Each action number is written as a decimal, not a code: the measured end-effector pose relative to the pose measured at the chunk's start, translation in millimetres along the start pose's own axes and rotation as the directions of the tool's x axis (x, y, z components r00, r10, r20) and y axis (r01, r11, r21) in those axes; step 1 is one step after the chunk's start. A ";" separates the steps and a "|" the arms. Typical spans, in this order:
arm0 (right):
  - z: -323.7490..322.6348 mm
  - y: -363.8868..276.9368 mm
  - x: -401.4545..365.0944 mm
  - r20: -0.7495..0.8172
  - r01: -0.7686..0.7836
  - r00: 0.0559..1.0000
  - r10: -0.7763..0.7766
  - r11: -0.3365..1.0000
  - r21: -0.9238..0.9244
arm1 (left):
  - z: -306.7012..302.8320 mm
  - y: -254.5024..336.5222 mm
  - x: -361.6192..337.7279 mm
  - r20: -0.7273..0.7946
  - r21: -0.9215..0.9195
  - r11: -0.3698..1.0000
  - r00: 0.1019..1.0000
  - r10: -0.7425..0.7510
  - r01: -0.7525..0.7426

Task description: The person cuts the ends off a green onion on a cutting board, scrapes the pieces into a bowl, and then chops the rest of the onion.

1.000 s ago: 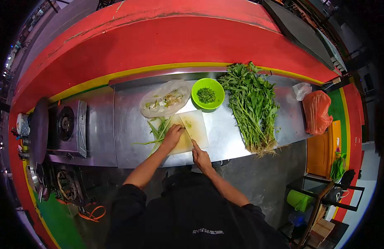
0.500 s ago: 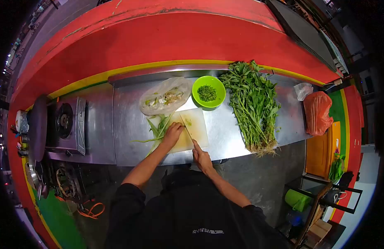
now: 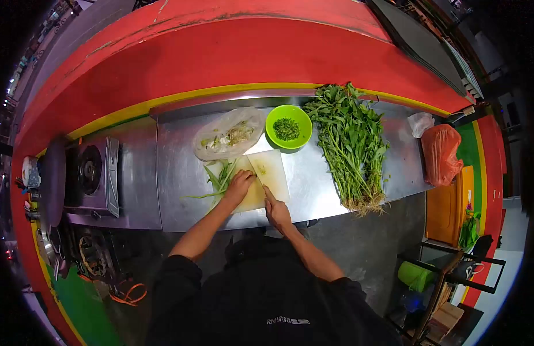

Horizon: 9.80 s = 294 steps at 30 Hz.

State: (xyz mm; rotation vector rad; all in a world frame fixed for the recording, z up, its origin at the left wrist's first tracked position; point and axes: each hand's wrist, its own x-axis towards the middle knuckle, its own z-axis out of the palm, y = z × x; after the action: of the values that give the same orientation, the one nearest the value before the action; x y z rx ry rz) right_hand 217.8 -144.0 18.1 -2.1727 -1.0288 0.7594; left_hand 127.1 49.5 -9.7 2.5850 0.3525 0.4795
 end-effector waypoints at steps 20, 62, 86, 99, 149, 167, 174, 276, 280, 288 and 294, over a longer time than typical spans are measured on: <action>0.8 0.1 -0.9 -0.013 0.018 1.000 -0.018 0.999 0.031 | 0.4 1.7 -0.7 -0.005 -0.047 0.998 0.999 -0.045 0.044; -3.7 1.3 -14.3 0.029 -0.002 1.000 0.000 0.995 0.099 | 4.1 -4.8 -6.2 -0.027 -0.038 0.996 0.996 -0.086 0.085; -2.0 3.8 -15.1 0.015 0.017 1.000 -0.019 0.991 0.135 | -1.6 -2.8 -7.0 -0.021 -0.031 0.997 0.997 -0.075 0.075; -2.1 1.0 -13.9 0.036 0.003 0.999 -0.007 0.996 0.090 | -5.5 0.9 -4.7 -0.014 -0.058 0.995 0.997 -0.080 0.079; -5.5 8.9 -12.9 0.039 -0.028 0.999 0.030 0.998 -0.049 | 7.2 -2.9 0.8 0.023 -0.029 1.000 1.000 -0.004 0.005; -13.8 2.6 -26.4 0.044 -0.032 0.999 0.029 0.998 0.058 | 2.6 0.5 0.7 -0.004 -0.063 0.996 0.998 -0.064 0.063; 0.6 6.5 -6.7 -0.024 0.016 1.000 -0.016 1.000 0.008 | 6.8 -0.8 0.3 0.016 -0.029 0.997 0.998 -0.066 0.067; -11.1 -0.9 -28.7 0.037 0.016 0.999 -0.020 0.995 0.100 | 1.9 -11.2 -10.0 -0.012 -0.141 0.989 0.999 -0.053 0.051; -12.6 -1.8 -27.1 0.068 -0.029 0.997 0.023 0.995 0.092 | 0.0 -8.7 -8.3 0.002 -0.106 0.993 0.999 -0.051 0.051; -4.0 3.9 -13.7 0.023 0.035 0.999 -0.033 0.998 -0.058 | -5.1 -1.2 -10.3 -0.006 -0.039 0.998 0.998 -0.058 0.058; -12.0 2.4 -19.3 0.027 0.013 1.000 -0.012 0.999 -0.030 | -3.7 2.7 -14.8 -0.044 0.006 0.993 0.993 -0.114 0.114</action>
State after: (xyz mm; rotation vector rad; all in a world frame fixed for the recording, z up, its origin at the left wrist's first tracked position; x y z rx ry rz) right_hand 217.1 -164.3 28.6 -2.1854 -1.0732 0.7734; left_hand 112.6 43.8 -9.3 2.5487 0.5151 0.4955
